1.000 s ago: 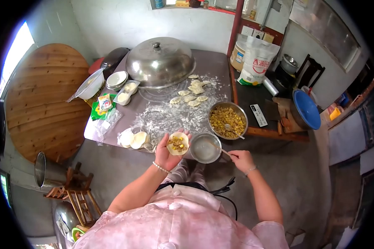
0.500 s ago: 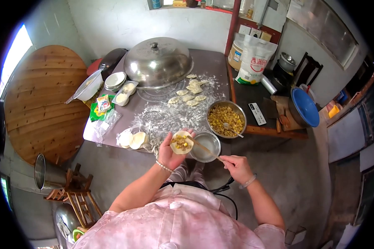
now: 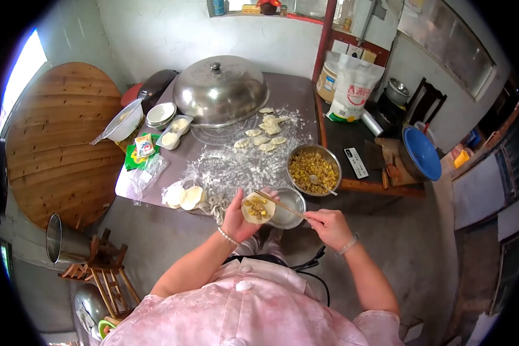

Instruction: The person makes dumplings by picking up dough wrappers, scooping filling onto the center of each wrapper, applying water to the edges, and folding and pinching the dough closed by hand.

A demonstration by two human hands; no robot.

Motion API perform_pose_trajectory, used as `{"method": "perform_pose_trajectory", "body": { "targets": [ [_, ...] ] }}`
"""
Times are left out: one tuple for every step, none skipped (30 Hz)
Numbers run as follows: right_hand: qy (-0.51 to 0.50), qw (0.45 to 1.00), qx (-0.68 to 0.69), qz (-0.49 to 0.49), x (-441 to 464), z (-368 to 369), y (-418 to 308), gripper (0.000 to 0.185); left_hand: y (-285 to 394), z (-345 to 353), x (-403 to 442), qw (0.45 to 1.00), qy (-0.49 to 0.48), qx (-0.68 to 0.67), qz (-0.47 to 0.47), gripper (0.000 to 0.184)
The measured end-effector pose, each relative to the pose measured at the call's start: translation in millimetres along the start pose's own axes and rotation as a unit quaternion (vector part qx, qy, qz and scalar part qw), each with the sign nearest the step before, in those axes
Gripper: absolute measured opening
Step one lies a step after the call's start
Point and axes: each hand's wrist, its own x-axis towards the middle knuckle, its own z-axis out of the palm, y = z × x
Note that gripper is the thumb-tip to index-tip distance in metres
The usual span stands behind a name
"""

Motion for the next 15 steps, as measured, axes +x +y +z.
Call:
{"method": "perform_pose_trajectory", "body": {
  "targets": [
    [-0.001,1.0,-0.003,0.0,1.2,-0.3,0.1,0.019,0.4,0.0,-0.1,1.0,0.003,0.006,-0.001,0.07],
    [-0.003,1.0,-0.006,0.001,2.0,-0.5,0.0,0.019,0.7,-0.1,-0.3,1.0,0.006,0.013,-0.002,0.07],
    [-0.003,1.0,-0.009,0.004,3.2,-0.8,-0.9,0.019,1.2,-0.3,-0.5,1.0,0.01,0.019,-0.003,0.071],
    [-0.004,1.0,-0.013,0.008,4.2,-1.1,-2.4,0.019,1.4,-0.7,-0.8,1.0,0.012,0.023,-0.003,0.072],
    [-0.004,1.0,-0.016,0.011,4.8,-1.2,-3.0,0.019,1.5,-1.2,-1.0,1.0,0.013,0.028,-0.003,0.072],
    [0.006,1.0,-0.006,0.019,5.2,-1.1,-0.9,0.019,1.7,-1.8,-1.3,0.999,0.015,0.032,-0.003,0.073],
    [0.015,0.999,0.004,0.028,5.8,-0.5,3.4,0.02,2.2,-4.1,-0.9,1.0,0.014,0.019,-0.004,0.074],
    [0.024,0.999,0.015,0.036,6.5,0.5,8.5,0.02,3.2,-8.4,-0.2,1.0,0.013,0.006,-0.006,0.075],
    [0.018,0.998,0.007,0.054,7.7,0.8,13.4,0.02,4.5,-10.6,-0.3,1.0,0.012,-0.007,-0.007,0.076],
    [0.012,0.997,-0.001,0.072,9.2,0.2,18.9,0.019,5.8,-11.9,-1.2,1.0,0.012,-0.012,-0.005,0.076],
    [0.005,0.996,-0.009,0.09,10.8,0.0,25.3,0.019,7.2,-12.1,-2.5,1.0,0.012,-0.016,-0.002,0.077],
    [-0.028,0.992,-0.083,0.091,13.0,1.6,36.1,0.019,8.1,-12.1,-3.3,1.0,0.012,-0.021,0.0,0.078],
    [-0.06,0.982,-0.157,0.091,15.6,5.3,50.8,0.02,8.1,-12.4,-3.9,1.0,0.015,-0.023,0.003,0.078],
    [-0.092,0.965,-0.229,0.091,18.6,10.5,63.0,0.021,8.2,-12.6,-4.5,1.0,0.018,-0.024,0.004,0.078],
    [-0.112,0.949,-0.274,0.112,22.2,17.7,70.2,0.021,8.4,-12.6,-4.7,0.999,0.02,-0.026,0.006,0.077]
  ]
}}
